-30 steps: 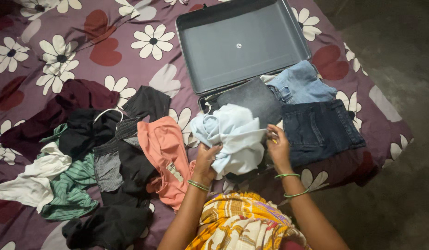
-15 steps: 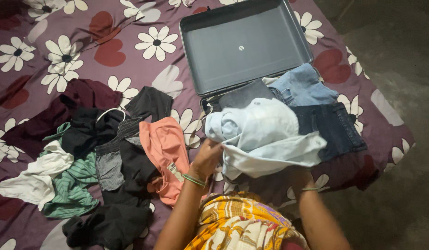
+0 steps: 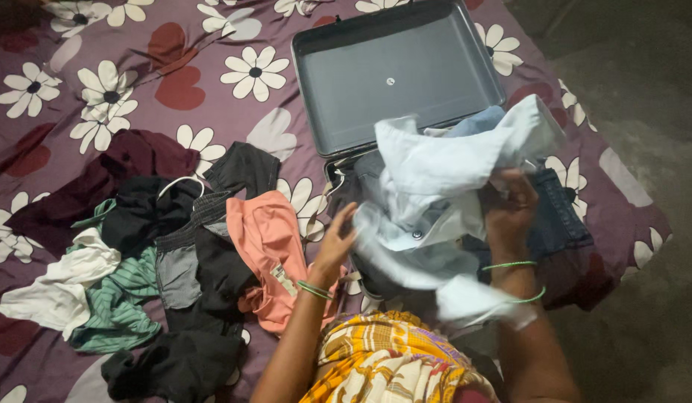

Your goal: The person packs clothes into a suitcase on a bed, picking up shirts and pants from a pile, unfolding them, and placing them into the open suitcase.

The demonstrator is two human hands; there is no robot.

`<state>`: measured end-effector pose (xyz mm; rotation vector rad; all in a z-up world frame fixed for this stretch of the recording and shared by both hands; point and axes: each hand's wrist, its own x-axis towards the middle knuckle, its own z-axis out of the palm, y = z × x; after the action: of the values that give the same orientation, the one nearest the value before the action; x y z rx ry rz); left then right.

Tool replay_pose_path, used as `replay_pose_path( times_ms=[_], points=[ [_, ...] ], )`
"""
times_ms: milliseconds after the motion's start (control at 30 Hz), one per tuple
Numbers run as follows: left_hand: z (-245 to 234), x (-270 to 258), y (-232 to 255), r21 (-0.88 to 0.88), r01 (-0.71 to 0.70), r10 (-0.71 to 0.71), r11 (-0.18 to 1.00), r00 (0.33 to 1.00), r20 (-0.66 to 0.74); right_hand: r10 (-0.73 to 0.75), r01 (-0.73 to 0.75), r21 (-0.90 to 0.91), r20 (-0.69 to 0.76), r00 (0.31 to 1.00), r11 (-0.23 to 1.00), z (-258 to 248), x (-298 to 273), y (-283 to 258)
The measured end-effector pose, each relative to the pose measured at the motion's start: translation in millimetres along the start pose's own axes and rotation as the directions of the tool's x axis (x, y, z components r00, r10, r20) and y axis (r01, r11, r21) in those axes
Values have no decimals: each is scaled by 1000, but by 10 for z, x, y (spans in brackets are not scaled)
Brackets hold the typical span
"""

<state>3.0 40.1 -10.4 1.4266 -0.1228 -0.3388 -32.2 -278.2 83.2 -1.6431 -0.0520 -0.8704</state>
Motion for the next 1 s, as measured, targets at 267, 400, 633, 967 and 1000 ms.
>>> replay_pose_path(
  times_ms=[267, 400, 633, 967, 1000],
  points=[
    [157, -97, 110, 324, -184, 146, 928, 980, 138, -10, 9, 11, 26, 1000, 1000, 319, 35, -405],
    [232, -54, -129, 376, -202, 150, 904, 975, 162, 3, -75, 376, 189, 982, 924, 617, -49, -746],
    [243, 97, -1262, 497, -224, 242, 838, 970, 30, 269, -360, 142, 435, 859, 922, 708, -68, -719],
    [356, 124, -692, -167, 49, -78, 985, 982, -172, 616, -616, -121, 341, 710, 778, 212, -393, 700],
    [348, 122, -576, -296, 104, -154, 950, 976, -152, 623, -602, -191, 391, 677, 775, 131, -542, 858]
  ],
)
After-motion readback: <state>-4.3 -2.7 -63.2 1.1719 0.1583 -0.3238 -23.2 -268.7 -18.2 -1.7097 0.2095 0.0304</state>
